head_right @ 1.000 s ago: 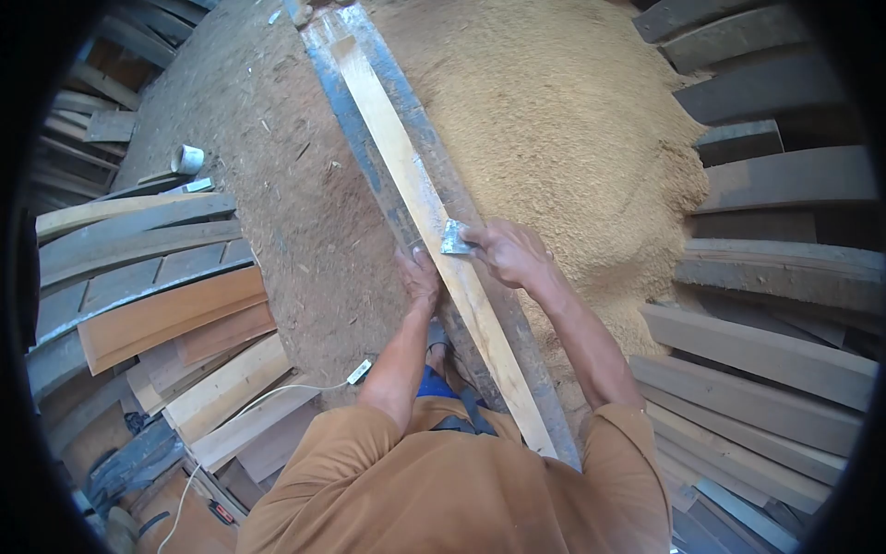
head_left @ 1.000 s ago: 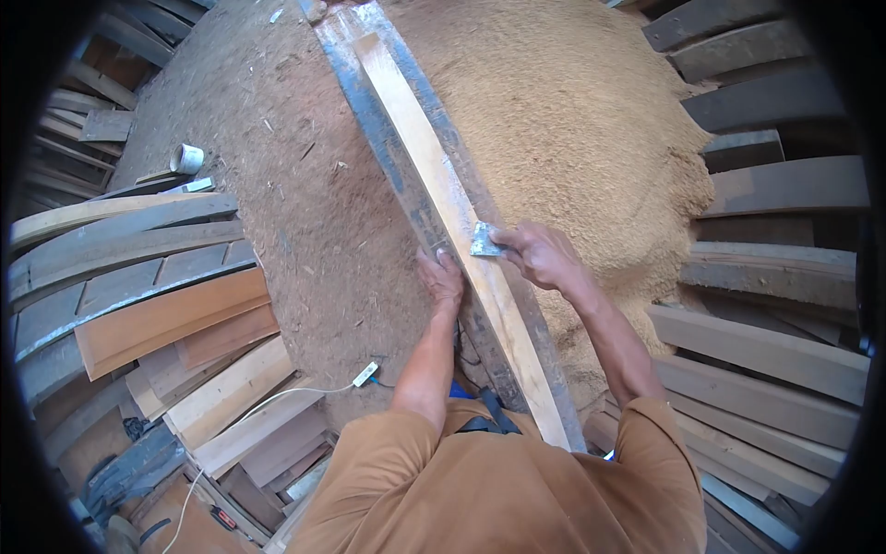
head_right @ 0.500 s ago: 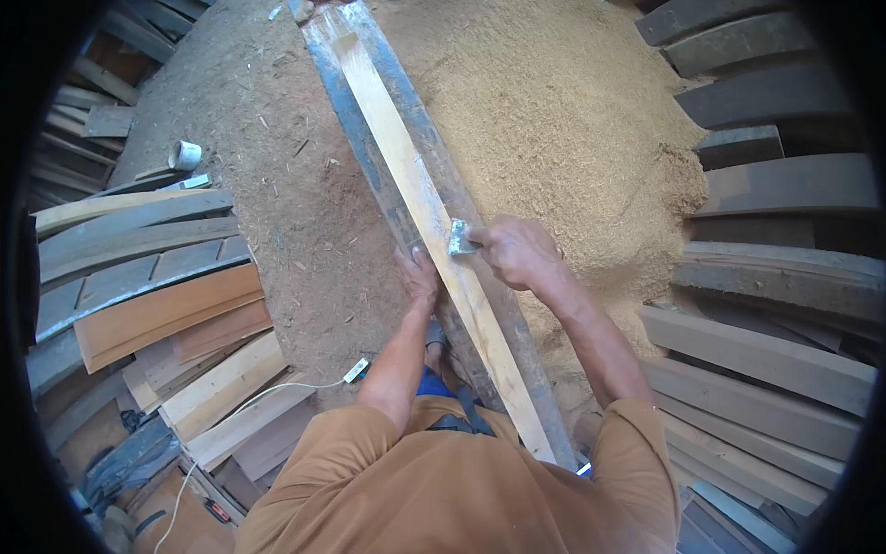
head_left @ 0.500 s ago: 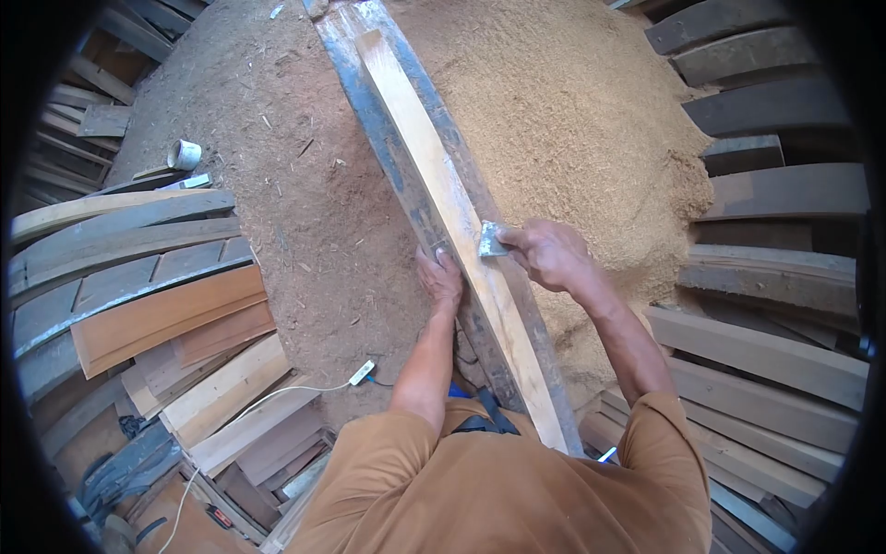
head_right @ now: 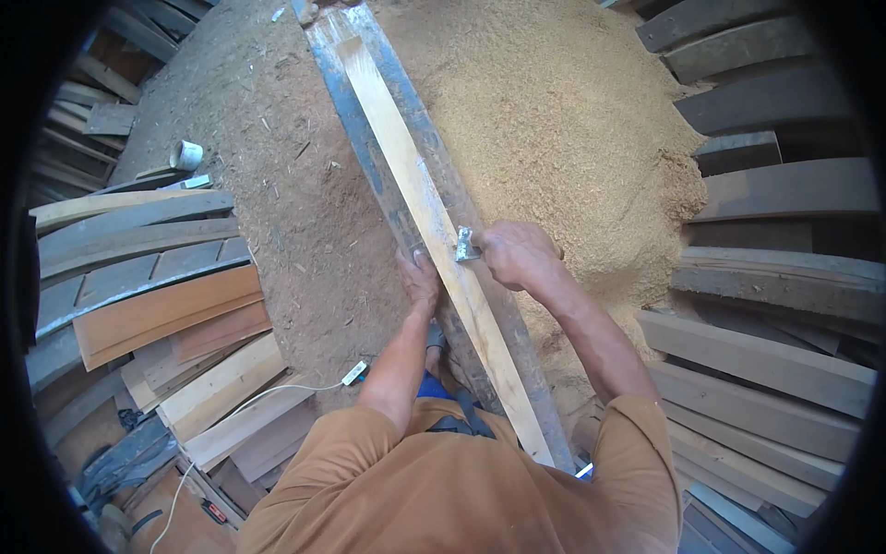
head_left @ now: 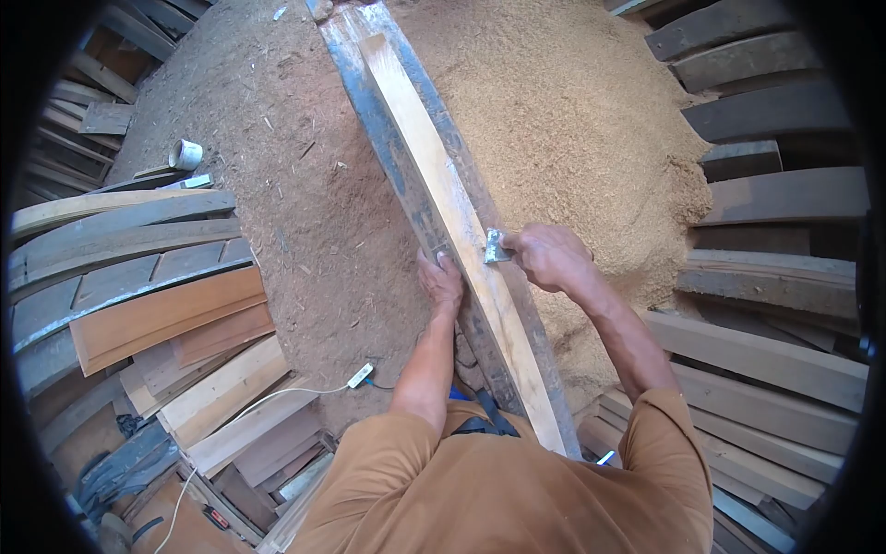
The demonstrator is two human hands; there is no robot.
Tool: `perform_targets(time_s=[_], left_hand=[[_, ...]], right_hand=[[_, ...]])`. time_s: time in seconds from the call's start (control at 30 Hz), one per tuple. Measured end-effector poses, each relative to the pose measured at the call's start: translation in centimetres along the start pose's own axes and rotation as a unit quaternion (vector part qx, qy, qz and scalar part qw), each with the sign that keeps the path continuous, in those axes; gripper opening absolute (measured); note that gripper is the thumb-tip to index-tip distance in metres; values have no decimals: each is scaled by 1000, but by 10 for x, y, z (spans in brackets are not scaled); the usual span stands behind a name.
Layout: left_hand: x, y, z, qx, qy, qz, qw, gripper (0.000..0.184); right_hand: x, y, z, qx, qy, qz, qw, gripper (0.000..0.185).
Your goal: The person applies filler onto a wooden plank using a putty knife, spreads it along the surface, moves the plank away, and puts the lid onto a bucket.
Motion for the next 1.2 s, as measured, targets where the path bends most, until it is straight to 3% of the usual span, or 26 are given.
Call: perform_targets(time_s=[0.27,0.37,0.47,0.57,0.87,1.07,1.17,1.2], left_hand=[[-3,-1,-2,3,12,-6,1000,62],[-1,-1,0,-12,-4,4,1000,61],[-6,2,-4,-1,-24,5,1000,60],[-6,-1,-4,13,-21,-11,1000,60],[-6,0,-6,4,-8,-7,1000,61],[-5,1,-4,13,-14,-15,1000,61],[-1,-1,-3,20,-29,-21,999,61],[-3,1,-2,22,-35,-17,999,61]], right_hand=[[-5,11,8,-19,15,-23,999,28],[-12,9,-1,51,5,25,998,28],[-6,3,-17,25,10,23,999,27],[5,4,-10,-24,46,-38,998,27],[-10,3,3,2,54,-24,998,27],[-56,-13,-12,49,34,108,992,29],[-78,-17,2,-104,160,38,981,38],[-76,-16,3,-109,225,57,967,41]])
Point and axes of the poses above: each hand's wrist, its own y-axis towards the middle knuckle, its own z-axis out of the palm, x = y × z, the point moved 3 cm from there along y, towards the middle knuckle, and after that the axes turned 14 degrees about y, right-handed, at the moved point
